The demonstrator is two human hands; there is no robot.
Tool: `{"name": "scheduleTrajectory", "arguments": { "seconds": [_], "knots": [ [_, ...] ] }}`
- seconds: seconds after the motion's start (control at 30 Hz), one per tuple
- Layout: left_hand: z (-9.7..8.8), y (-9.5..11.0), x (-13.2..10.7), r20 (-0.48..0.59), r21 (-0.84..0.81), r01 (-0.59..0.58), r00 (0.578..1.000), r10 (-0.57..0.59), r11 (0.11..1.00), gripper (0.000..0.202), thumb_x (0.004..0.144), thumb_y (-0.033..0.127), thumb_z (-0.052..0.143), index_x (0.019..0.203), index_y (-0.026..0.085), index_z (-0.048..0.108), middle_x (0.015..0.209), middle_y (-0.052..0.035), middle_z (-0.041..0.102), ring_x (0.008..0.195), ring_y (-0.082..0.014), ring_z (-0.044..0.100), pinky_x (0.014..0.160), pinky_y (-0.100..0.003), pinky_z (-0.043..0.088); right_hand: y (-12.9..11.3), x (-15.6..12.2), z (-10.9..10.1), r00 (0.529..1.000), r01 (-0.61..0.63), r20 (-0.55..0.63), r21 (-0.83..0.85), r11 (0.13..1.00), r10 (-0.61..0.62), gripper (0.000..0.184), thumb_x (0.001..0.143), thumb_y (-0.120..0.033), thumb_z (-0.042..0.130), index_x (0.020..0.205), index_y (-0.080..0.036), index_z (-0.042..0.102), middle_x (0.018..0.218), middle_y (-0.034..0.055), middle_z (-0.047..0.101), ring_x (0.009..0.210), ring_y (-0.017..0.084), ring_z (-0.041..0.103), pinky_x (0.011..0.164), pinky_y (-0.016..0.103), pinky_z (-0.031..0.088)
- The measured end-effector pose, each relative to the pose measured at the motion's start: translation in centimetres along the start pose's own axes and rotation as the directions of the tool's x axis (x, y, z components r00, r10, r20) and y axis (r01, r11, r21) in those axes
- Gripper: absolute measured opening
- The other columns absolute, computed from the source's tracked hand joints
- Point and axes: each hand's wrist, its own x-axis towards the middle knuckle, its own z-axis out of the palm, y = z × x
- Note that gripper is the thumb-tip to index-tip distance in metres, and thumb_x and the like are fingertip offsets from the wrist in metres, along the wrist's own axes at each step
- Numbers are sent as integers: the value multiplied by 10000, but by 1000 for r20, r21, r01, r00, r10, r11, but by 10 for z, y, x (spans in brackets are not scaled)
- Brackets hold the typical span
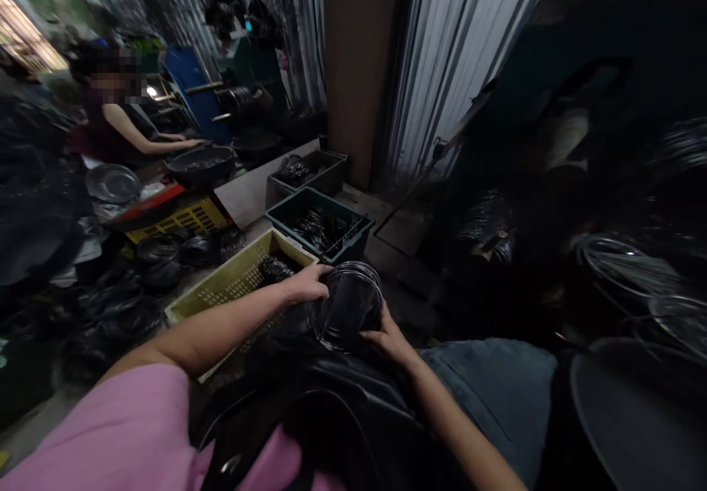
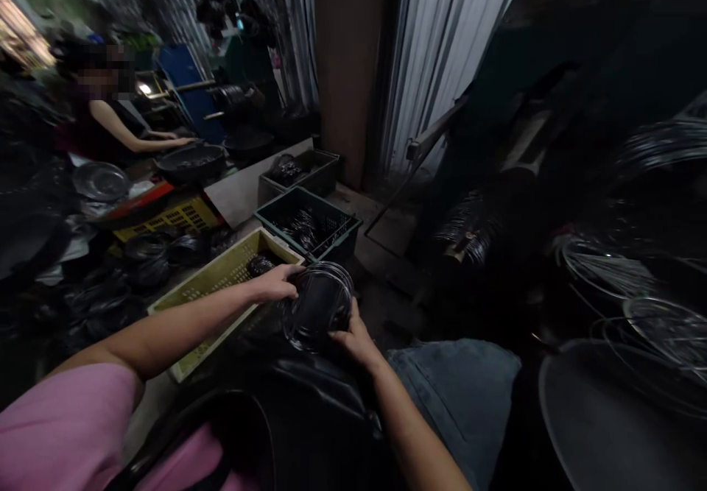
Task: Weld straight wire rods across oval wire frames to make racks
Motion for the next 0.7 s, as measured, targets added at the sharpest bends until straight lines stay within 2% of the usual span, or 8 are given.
{"name": "scheduleTrajectory", "arguments": {
  "seconds": [0.1,0.17,0.3,0.4,0.57,0.7],
  "knots": [
    [-2,-6,10,9,79,-49,999,49,996,607,490,41,494,1087,122,573,962,-53,650,914,-221,580,786,-292,462,0,2,0,993,-79,-86,-13,997,78,861,539,-256,737,1315,-231,365,1270,51,457,1210,265,357,1031,442,233],
    [-3,-8,16,30,117,-77,997,74,990,576,512,53,495,1080,114,571,992,-63,641,936,-222,567,829,-295,439,1,3,0,982,-132,-130,50,990,138,832,521,-243,743,1285,-243,413,1249,39,481,1201,271,370,1014,444,272],
    [-3,-7,24,90,184,-114,991,98,976,486,544,97,513,1025,111,583,936,-61,640,881,-219,574,776,-280,448,4,3,0,946,-253,-125,292,922,299,729,516,-165,698,1205,-249,477,1106,29,584,1051,281,510,899,437,406],
    [-6,0,28,112,222,-147,986,125,964,446,552,113,509,991,126,584,899,-45,636,853,-208,571,746,-261,446,2,7,0,935,-288,-104,341,895,340,670,516,-124,653,1160,-232,500,999,28,627,938,274,569,809,404,461],
    [-27,15,27,128,308,-184,980,151,934,427,558,125,484,974,120,578,925,-59,631,863,-216,563,741,-264,445,-4,21,8,941,-305,-11,404,863,338,663,495,-136,656,1141,-202,521,964,51,637,919,305,579,764,425,478],
    [-43,20,18,176,416,-198,975,135,887,402,575,150,451,956,114,576,942,-60,633,860,-220,568,755,-288,452,-5,27,17,937,-350,167,431,832,307,745,495,-138,718,1202,-225,503,1107,38,588,1081,295,495,909,423,403]
  ]
}}
